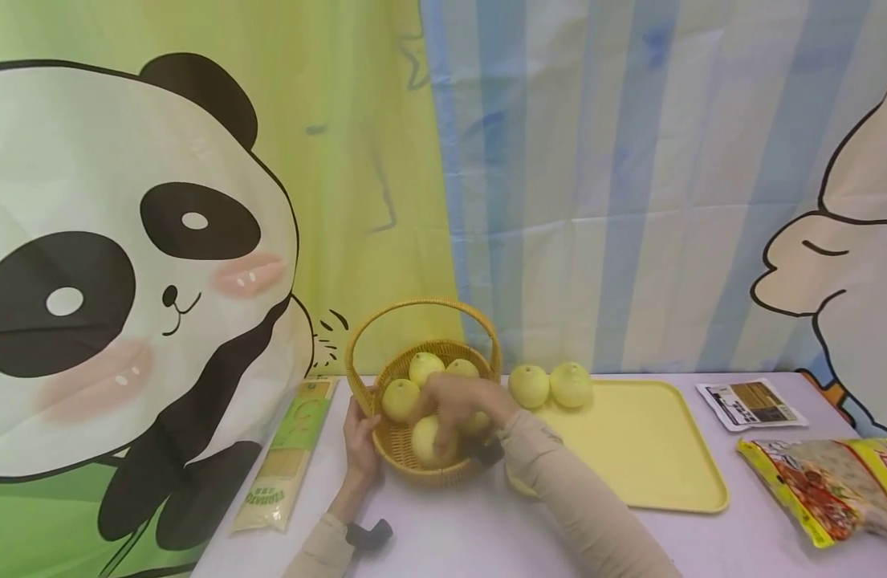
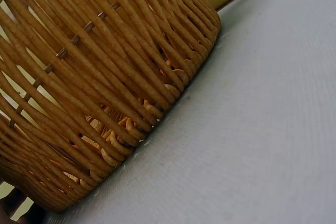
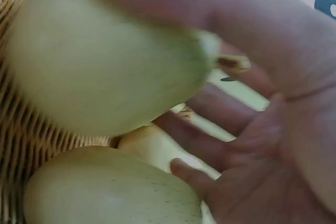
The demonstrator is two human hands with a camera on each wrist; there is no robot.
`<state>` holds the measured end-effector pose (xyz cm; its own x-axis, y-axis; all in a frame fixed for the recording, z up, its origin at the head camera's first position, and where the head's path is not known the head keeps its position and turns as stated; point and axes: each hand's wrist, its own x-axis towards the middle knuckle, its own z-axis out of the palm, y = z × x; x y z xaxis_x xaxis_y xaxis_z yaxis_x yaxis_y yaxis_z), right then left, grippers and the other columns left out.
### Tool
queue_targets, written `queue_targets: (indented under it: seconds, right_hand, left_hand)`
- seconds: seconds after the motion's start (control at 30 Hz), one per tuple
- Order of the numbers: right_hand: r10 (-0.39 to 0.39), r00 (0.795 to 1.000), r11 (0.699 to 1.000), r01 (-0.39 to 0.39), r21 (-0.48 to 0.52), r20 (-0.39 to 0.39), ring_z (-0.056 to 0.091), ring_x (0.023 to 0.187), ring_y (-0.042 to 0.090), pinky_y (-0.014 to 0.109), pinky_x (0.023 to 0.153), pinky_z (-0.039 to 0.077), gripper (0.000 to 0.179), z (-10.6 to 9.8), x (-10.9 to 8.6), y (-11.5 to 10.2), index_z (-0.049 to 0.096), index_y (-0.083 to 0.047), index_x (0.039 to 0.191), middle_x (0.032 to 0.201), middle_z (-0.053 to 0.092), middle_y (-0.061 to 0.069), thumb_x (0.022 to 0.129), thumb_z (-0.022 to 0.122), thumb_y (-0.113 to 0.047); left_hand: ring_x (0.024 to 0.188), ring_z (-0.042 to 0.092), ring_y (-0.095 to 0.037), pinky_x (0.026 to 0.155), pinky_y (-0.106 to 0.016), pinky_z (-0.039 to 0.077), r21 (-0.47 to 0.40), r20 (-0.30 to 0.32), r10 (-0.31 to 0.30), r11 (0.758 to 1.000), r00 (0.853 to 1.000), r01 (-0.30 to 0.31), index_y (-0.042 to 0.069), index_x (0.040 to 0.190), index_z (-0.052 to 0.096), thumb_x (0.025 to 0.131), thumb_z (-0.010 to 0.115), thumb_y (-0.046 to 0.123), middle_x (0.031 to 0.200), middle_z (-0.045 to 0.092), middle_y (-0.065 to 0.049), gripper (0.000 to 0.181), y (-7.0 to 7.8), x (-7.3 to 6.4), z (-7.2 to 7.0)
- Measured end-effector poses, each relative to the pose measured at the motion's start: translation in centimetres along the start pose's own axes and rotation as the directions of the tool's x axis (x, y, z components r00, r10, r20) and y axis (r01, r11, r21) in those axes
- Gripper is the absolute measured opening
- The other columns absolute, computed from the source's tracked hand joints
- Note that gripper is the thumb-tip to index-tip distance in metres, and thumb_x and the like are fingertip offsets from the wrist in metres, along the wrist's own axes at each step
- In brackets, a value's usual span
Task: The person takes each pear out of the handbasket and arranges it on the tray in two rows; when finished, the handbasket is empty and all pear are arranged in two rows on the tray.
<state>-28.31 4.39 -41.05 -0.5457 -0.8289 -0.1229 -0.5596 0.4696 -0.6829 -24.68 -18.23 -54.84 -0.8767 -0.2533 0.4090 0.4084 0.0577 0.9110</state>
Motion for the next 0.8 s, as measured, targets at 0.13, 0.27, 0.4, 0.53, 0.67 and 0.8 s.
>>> queue_targets:
  seconds: [0.13,0.27,0.4,0.53,0.67,0.8]
  right_hand:
    - [-0.098,0.986,0.988,0.113,0.102,-0.136,0.071,0.12,0.025,0.046,0.102,0.056,0.058,-0.2,-0.2,0.9,0.077,-0.007,0.127,0.126,0.078,0.007,0.072,0.095,-0.01]
    - [-0.161,0.95,0.967,0.206,0.151,-0.266,0.069,0.123,0.026,0.047,0.102,0.055,0.058,-0.3,-0.5,2.2,0.076,-0.009,0.128,0.126,0.077,0.005,0.073,0.094,-0.014]
    - [-0.172,0.91,0.928,0.278,0.248,-0.377,0.064,0.126,0.035,0.048,0.095,0.058,0.057,-0.3,-1.4,2.8,0.074,-0.008,0.128,0.129,0.074,0.009,0.073,0.09,-0.011]
    - [-0.153,0.887,0.882,0.321,0.345,-0.435,0.06,0.131,0.042,0.045,0.092,0.059,0.057,-0.5,-2.8,2.6,0.07,-0.004,0.133,0.137,0.069,0.016,0.078,0.087,-0.008]
    - [-0.145,0.875,0.874,0.332,0.354,-0.462,0.061,0.133,0.035,0.043,0.096,0.058,0.059,-0.9,-4.5,2.1,0.066,-0.004,0.138,0.143,0.065,0.019,0.082,0.086,-0.008]
    - [-0.145,0.861,0.869,0.346,0.353,-0.488,0.068,0.121,0.025,0.04,0.092,0.061,0.059,-1.2,-6.3,1.9,0.067,-0.001,0.138,0.141,0.066,0.021,0.082,0.087,-0.005]
  left_hand:
    - [0.125,0.059,-0.018,0.102,-0.017,0.046,0.007,-0.002,0.008,1.0,1.0,-0.008,-0.001,0.141,0.056,0.087,0.045,0.006,0.139,0.06,-0.021,0.055,0.1,0.1,0.0]
    - [0.116,0.06,-0.018,0.096,-0.018,0.047,0.013,-0.007,0.008,1.0,1.0,-0.008,0.0,0.138,0.057,0.087,0.046,0.007,0.134,0.062,-0.021,0.052,0.2,0.0,0.0]
    - [0.114,0.059,-0.018,0.096,-0.019,0.047,0.014,-0.002,0.011,1.0,1.0,-0.011,0.001,0.138,0.057,0.088,0.047,0.007,0.133,0.063,-0.021,0.051,0.2,-0.1,0.1]
    - [0.121,0.059,-0.017,0.1,-0.018,0.046,0.008,0.001,0.013,1.0,1.0,-0.013,0.001,0.139,0.057,0.089,0.046,0.007,0.137,0.062,-0.021,0.052,0.0,-0.2,0.1]
    - [0.121,0.059,-0.017,0.1,-0.018,0.046,0.015,-0.006,0.013,1.0,1.0,-0.013,0.0,0.139,0.057,0.088,0.046,0.007,0.137,0.062,-0.02,0.053,0.0,-0.2,0.1]
    - [0.118,0.059,-0.017,0.099,-0.018,0.046,0.015,-0.01,0.016,1.0,1.0,-0.015,0.0,0.139,0.057,0.088,0.045,0.006,0.137,0.061,-0.021,0.054,0.1,-0.2,0.0]
